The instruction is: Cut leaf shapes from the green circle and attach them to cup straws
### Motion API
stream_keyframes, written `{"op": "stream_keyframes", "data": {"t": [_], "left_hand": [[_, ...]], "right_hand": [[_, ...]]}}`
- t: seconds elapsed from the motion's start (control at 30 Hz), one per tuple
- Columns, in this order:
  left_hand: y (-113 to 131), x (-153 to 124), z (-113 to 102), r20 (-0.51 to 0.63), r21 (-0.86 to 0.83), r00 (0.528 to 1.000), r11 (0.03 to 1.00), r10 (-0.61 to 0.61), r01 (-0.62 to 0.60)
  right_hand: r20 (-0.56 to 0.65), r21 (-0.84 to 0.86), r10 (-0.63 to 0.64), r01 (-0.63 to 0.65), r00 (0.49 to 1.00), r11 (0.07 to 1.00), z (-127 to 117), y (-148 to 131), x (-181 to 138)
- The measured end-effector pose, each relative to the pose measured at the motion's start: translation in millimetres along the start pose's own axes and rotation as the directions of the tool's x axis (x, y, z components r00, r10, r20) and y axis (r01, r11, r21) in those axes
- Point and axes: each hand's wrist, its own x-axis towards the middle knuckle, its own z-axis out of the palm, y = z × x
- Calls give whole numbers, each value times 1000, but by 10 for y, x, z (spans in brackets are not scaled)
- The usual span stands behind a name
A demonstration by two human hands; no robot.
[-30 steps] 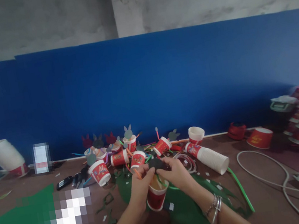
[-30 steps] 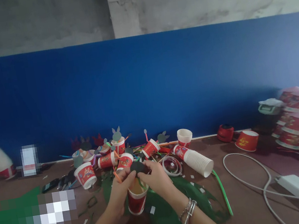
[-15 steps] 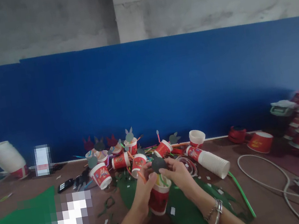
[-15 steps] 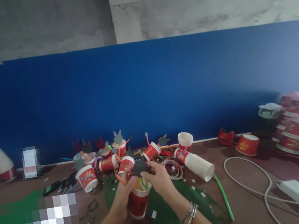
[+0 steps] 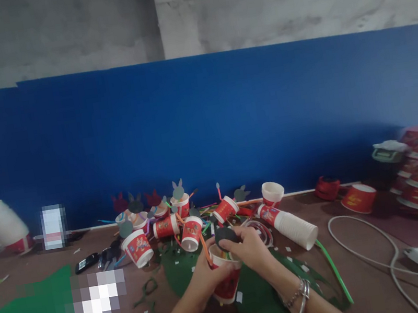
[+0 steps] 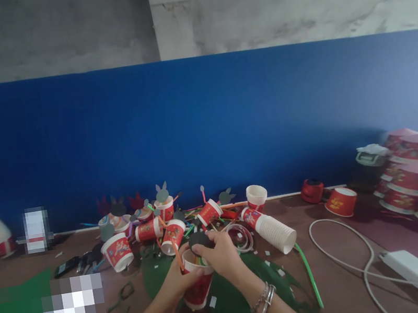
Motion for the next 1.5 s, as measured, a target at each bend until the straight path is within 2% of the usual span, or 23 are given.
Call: {"op": "stream_keyframes", "data": {"t": [0.07, 0.2, 0.4, 0.5, 0.6, 0.67, 0.7, 0.77, 0.8, 0.87, 0.93, 1.0, 1.07, 1.13, 1.27, 1.4, 1.5], "left_hand": [[-4, -13, 7, -30, -8, 999, 1000, -27, 26], [33, -55, 43, -161, -22, 984, 997, -76, 73], [97, -64, 91, -151, -29, 985, 996, -82, 79], [94, -31, 56, -203, -70, 978, 997, -49, 35], [125, 25, -56, -323, -94, 946, 995, 2, -35], [163, 70, -166, -456, -76, 888, 992, 53, -99], [180, 91, -224, -506, -68, 859, 989, 81, -133], [197, 127, -325, -568, -46, 815, 984, 114, -170], [194, 140, -363, -597, -36, 794, 985, 116, -171], [172, 153, -404, -598, -33, 793, 985, 117, -170], [140, 152, -407, -550, -37, 827, 986, 116, -163], [111, 145, -389, -490, -44, 865, 988, 109, -149], [87, 138, -368, -452, -58, 887, 989, 93, -133], [66, 135, -353, -435, -59, 897, 991, 80, -116], [36, 137, -342, -444, 54, 892, 996, 83, -66], [52, 135, -335, -485, 224, 855, 971, 185, -83], [65, 131, -326, -447, 383, 859, 921, 249, -67]], "right_hand": [[3, 9, 11, -11, 1000, 1000, -7, 6, 6], [34, 60, 41, -43, 999, 997, -25, -15, 10], [44, -86, -72, 76, 996, 993, 3, -73, -36], [11, -170, -154, 153, 988, 973, 15, -97, -66], [-104, -333, -328, 278, 939, 901, -10, -143, -90], [-119, -442, -359, 275, 926, 854, -44, -167, -100], [-70, -499, -325, 249, 943, 830, -59, -167, -106], [125, -623, -165, 207, 978, 754, -75, -132, -126], [234, -681, -55, 204, 971, 703, -70, -99, -142], [376, -757, 108, 238, 920, 609, -30, -23, -189], [402, -770, 133, 255, 906, 585, 38, 29, -244], [409, -806, 152, 277, 900, 523, 111, 28, -293], [411, -840, 179, 295, 894, 456, 165, -18, -323], [422, -849, 196, 310, 885, 427, 188, -65, -334], [442, -837, 169, 337, 881, 432, 166, -44, -316], [462, -812, 138, 355, 876, 463, 105, 27, -293], [473, -780, 121, 351, 872, 519, 30, -21, -303]]}}
